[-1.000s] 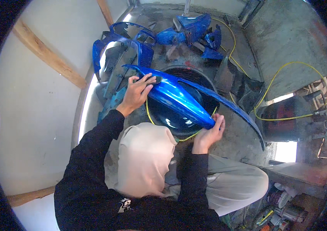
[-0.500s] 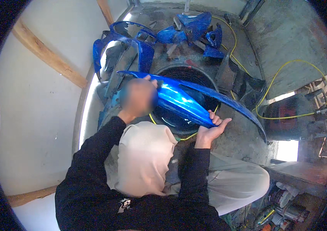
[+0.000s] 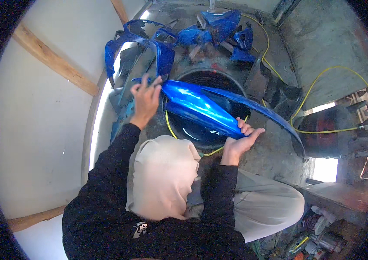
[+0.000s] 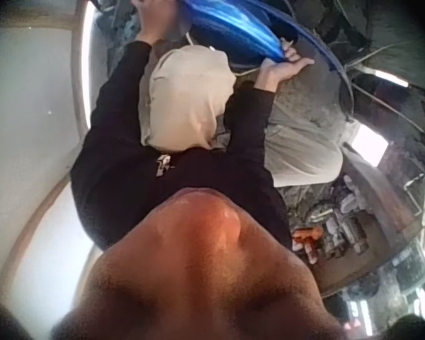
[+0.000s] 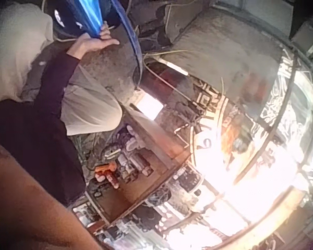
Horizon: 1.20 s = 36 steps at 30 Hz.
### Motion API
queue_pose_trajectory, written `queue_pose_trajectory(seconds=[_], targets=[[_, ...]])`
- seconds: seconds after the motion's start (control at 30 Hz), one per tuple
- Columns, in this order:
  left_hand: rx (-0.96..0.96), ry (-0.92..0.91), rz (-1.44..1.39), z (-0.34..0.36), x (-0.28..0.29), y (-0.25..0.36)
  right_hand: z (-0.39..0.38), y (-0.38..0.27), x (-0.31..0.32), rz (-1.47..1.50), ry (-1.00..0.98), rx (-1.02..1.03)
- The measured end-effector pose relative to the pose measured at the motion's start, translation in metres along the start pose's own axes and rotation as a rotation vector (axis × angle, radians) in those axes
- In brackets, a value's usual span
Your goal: The person wet sands a motorcycle part by rubbing its surface with sandpaper and dipping their hand into a bucket of water.
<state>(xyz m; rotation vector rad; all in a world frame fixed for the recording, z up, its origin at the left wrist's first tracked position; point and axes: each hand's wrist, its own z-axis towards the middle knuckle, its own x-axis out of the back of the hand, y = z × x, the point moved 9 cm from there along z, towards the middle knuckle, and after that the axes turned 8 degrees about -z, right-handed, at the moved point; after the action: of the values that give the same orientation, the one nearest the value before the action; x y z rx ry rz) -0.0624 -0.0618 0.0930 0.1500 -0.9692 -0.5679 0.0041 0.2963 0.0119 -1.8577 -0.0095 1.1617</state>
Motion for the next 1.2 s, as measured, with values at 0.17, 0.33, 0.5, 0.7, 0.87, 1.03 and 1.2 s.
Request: queue_pose_trajectory(seconds=[0.17,0.33,0.5,0.7,0.87,1.03,1.2], targets=[[-0.23,-0.063,-0.214,-0.005,-0.004,0.02,-0.003,0.0,0.006,-0.046,0.027,-0.015],[-0.246,-0.019,-0.072,-0.006,-0.001,0.02,-0.003,0.004,0.011,-0.078,0.013,-0.025],[-0.025,0.001,-0.142,-0.005,0.003,-0.003,-0.002,0.005,0.014,-0.027,0.027,-0.055],[-0.354,-0.127,-0.272,-0.009,-0.001,0.024,-0.006,0.007,0.017,0.025,0.058,-0.077],[-0.109,-0.001,-0.125,0.012,0.005,-0.006,0.001,0.004,0.013,0.185,0.008,-0.039],[-0.139,-0.013,-0.178,0.026,0.0,-0.005,-0.005,0.013,0.012,0.208,0.111,-0.018],[-0.158,-0.056,-0.142,0.019,-0.003,0.006,-0.007,0.005,0.009,0.038,0.089,0.008]])
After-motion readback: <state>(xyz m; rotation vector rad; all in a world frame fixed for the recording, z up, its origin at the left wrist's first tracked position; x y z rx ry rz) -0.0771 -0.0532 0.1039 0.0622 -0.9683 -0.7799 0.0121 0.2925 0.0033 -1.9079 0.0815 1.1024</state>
